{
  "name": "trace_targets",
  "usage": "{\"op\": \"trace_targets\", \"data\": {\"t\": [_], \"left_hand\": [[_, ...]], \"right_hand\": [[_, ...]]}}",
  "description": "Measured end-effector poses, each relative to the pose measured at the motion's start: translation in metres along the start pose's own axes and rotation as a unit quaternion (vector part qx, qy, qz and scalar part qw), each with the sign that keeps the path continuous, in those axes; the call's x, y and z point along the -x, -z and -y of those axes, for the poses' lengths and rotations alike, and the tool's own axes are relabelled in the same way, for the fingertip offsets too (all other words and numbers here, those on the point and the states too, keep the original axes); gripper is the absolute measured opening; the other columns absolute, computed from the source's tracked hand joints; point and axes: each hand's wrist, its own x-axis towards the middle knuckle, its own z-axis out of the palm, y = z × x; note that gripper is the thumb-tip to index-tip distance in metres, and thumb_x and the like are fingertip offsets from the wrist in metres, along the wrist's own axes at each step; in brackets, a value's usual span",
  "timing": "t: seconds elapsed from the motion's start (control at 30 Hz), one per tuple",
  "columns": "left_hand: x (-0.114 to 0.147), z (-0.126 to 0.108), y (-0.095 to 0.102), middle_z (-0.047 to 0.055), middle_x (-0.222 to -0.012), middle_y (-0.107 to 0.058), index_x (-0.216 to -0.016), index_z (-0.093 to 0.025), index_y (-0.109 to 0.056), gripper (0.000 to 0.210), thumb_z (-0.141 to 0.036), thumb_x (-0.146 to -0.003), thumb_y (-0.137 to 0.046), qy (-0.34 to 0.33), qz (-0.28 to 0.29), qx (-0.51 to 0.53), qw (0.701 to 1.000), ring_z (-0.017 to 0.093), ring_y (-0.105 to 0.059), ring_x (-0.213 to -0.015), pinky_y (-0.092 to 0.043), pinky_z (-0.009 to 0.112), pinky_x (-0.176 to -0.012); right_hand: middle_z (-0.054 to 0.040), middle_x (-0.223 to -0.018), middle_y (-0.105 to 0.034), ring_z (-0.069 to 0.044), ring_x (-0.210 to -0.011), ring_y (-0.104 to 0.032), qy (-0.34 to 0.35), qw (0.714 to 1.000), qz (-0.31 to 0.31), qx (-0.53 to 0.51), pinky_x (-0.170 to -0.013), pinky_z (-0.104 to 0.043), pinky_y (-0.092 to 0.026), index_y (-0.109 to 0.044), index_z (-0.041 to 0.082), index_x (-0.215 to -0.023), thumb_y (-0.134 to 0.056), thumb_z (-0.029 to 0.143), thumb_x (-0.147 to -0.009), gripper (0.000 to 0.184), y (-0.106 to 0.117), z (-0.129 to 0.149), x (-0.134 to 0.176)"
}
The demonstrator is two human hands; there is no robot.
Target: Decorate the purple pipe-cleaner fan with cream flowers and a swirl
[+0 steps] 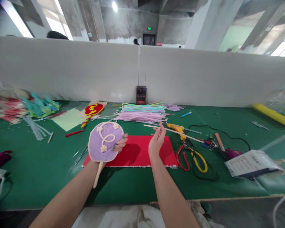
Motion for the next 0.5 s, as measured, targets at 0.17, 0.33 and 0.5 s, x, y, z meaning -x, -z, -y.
{"op": "trace_targets", "data": {"t": [0.17,0.33,0.5], "left_hand": [[0.0034,-0.0002,-0.0018,-0.003,-0.047,-0.029,-0.069,-0.017,-0.049,0.031,-0.020,-0.090,-0.025,0.016,0.006,-0.003,1.000,0.006,-0.022,-0.030,-0.019,0.018,-0.029],[0.0025,-0.0006,-0.0014,-0.003,-0.048,-0.031,-0.071,-0.017,-0.050,0.030,-0.020,-0.089,-0.027,0.020,0.009,-0.011,1.000,0.007,-0.025,-0.031,-0.020,0.018,-0.030],[-0.0043,0.0016,0.0042,-0.002,-0.047,-0.031,-0.070,-0.017,-0.050,0.031,-0.019,-0.089,-0.025,0.012,0.001,-0.013,1.000,0.008,-0.025,-0.031,-0.020,0.019,-0.029]], "right_hand": [[-0.0094,-0.130,-0.043,-0.016,-0.092,-0.057,-0.003,1.000,0.002,0.002,-0.063,-0.025,-0.050,-0.044,0.023,-0.120,-0.030,0.042,-0.088,0.040,0.0000,0.0002,0.0001],[-0.0087,-0.131,-0.043,-0.015,-0.092,-0.057,0.004,1.000,0.005,0.005,-0.063,-0.024,-0.050,-0.045,0.023,-0.119,-0.030,0.042,-0.089,0.039,0.0001,-0.0014,-0.0003],[-0.0081,-0.128,-0.045,-0.015,-0.090,-0.057,-0.003,1.000,-0.003,-0.008,-0.062,-0.024,-0.050,-0.046,0.023,-0.119,-0.031,0.042,-0.088,0.039,-0.0006,-0.0010,-0.0002]]}}
